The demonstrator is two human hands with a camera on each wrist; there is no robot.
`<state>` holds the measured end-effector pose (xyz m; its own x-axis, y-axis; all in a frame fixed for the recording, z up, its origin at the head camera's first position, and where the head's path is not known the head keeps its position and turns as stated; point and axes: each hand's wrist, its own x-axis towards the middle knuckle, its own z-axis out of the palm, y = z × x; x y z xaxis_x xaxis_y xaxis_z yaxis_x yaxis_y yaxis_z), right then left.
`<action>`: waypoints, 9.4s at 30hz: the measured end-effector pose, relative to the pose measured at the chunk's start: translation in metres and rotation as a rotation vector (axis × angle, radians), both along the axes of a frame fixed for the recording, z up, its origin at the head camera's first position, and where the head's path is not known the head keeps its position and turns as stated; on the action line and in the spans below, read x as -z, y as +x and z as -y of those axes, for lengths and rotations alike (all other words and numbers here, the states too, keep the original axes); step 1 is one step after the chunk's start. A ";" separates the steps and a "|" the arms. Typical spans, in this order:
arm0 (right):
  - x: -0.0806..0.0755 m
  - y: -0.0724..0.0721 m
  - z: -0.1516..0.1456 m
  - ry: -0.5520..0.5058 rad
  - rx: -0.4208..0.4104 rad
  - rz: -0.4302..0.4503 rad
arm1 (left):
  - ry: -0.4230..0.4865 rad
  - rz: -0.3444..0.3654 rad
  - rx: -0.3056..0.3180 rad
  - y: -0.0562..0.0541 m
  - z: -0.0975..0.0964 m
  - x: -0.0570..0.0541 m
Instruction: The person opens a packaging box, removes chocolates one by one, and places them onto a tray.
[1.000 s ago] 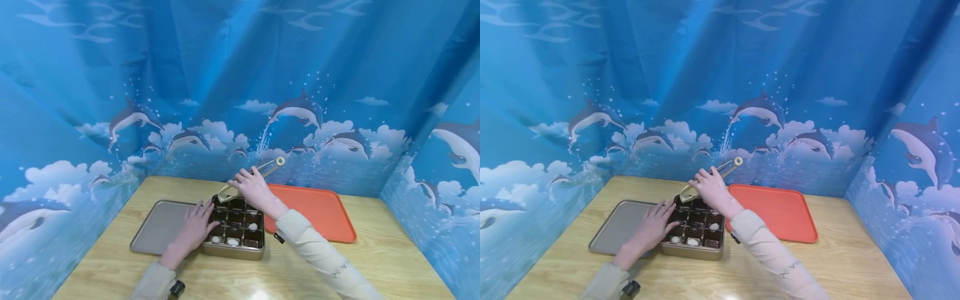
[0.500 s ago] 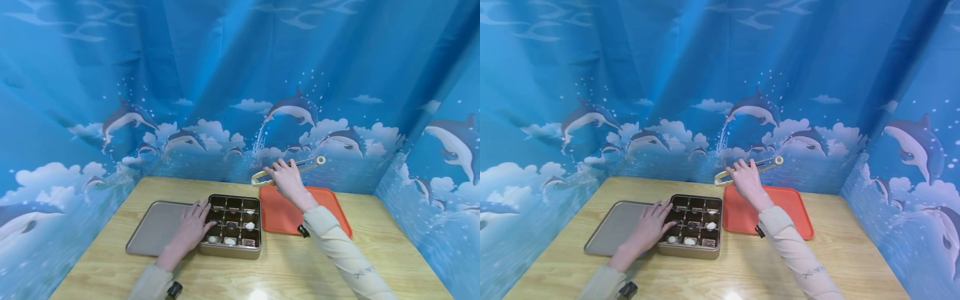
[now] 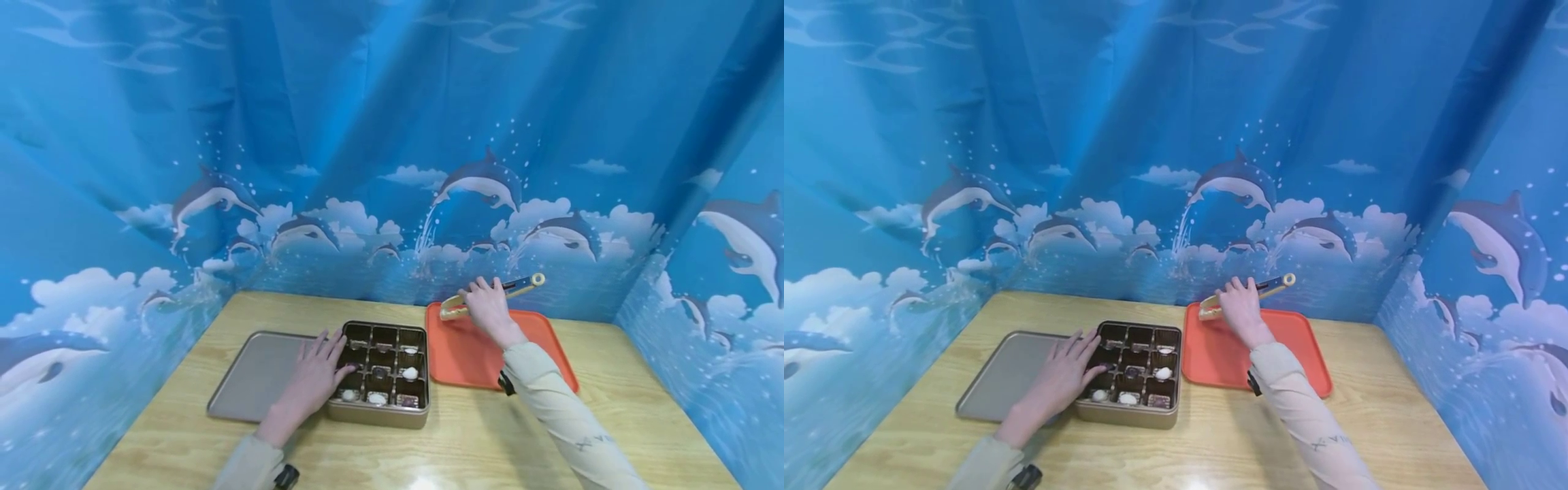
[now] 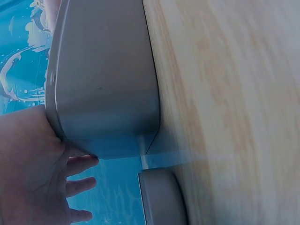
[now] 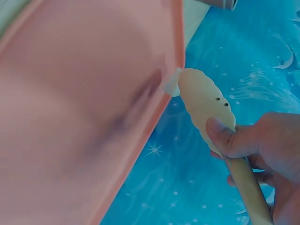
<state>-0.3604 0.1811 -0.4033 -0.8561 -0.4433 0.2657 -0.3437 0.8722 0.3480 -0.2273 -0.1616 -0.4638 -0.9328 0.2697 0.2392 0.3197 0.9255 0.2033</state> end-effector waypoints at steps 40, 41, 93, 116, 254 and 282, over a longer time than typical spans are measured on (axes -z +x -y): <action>0.005 0.035 0.017 -0.226 -0.149 -0.062 | 0.024 -0.019 -0.008 -0.001 0.001 0.006; 0.002 0.037 0.020 -0.220 -0.160 -0.069 | 0.029 -0.019 -0.007 -0.001 0.001 0.006; -0.018 0.045 0.160 0.282 -0.181 0.120 | 0.051 0.029 0.005 -0.002 0.003 0.003; 0.007 0.067 0.076 -0.133 -0.389 -0.180 | 0.077 0.025 0.009 0.000 0.003 0.003; -0.023 0.051 0.100 0.434 -0.238 -0.042 | 0.039 0.018 0.005 -0.002 0.001 0.002; -0.026 0.055 0.113 0.531 -0.214 -0.019 | 0.031 0.031 -0.002 -0.002 0.003 0.005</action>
<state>-0.3054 0.0685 -0.3773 -0.7299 -0.6831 -0.0266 -0.4828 0.4876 0.7275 -0.2296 -0.1645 -0.4689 -0.9406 0.2604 0.2179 0.3105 0.9194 0.2414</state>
